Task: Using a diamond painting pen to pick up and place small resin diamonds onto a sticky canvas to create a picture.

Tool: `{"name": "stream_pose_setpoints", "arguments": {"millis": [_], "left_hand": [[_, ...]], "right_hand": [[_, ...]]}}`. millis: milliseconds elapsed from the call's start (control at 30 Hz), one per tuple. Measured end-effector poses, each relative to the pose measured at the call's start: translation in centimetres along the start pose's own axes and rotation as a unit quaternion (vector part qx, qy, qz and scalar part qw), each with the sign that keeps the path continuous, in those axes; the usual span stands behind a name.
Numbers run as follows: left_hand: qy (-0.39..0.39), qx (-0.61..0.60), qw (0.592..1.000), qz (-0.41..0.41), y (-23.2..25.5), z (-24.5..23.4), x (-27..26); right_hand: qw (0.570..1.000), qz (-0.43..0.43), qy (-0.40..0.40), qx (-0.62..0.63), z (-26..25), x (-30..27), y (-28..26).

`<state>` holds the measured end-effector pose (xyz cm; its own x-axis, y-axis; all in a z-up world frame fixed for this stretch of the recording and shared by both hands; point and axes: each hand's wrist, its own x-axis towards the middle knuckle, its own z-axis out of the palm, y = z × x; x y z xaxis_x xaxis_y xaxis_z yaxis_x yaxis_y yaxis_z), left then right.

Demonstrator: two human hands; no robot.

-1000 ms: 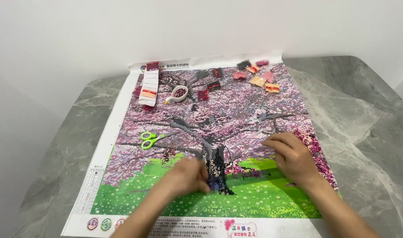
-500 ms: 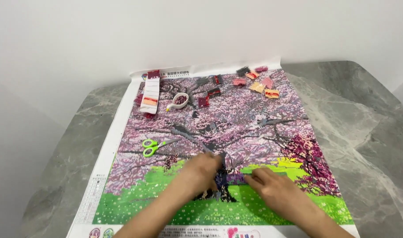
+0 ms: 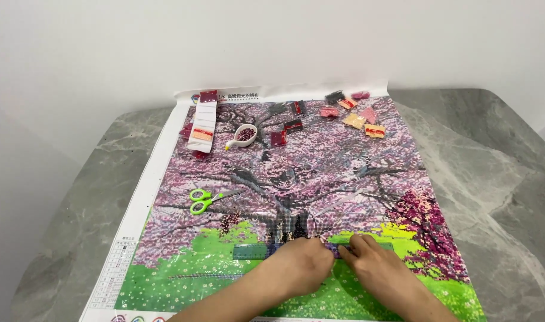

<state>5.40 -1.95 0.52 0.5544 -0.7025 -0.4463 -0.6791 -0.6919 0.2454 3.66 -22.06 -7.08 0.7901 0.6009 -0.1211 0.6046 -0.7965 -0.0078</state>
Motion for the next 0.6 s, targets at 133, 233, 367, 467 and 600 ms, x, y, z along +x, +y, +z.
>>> {"name": "stream_pose_setpoints", "arguments": {"millis": [133, 233, 367, 467, 600], "left_hand": [[0.024, -0.01, 0.999, -0.019, -1.2, 0.2, -0.8], [-0.014, -0.046, 0.997, -0.068, -0.8, -0.8, -2.0], [-0.017, -0.085, 0.994, -0.065, 1.1, -2.5, -2.3], [-0.004, -0.033, 0.998, -0.06, 1.4, -0.9, -0.3], [-0.04, -0.046, 0.995, -0.074, 2.1, -2.3, -1.9]], "right_hand": [[0.999, -0.009, -0.009, -0.03, 0.5, 0.1, 0.2], [0.999, -0.005, -0.036, -0.031, 0.6, 0.2, 0.2], [0.997, -0.025, 0.03, -0.064, 1.5, -0.1, 0.2], [0.996, -0.049, 0.05, -0.06, 2.1, 0.1, 0.8], [0.997, -0.03, 0.026, -0.066, 1.5, 0.0, 0.5]]}}
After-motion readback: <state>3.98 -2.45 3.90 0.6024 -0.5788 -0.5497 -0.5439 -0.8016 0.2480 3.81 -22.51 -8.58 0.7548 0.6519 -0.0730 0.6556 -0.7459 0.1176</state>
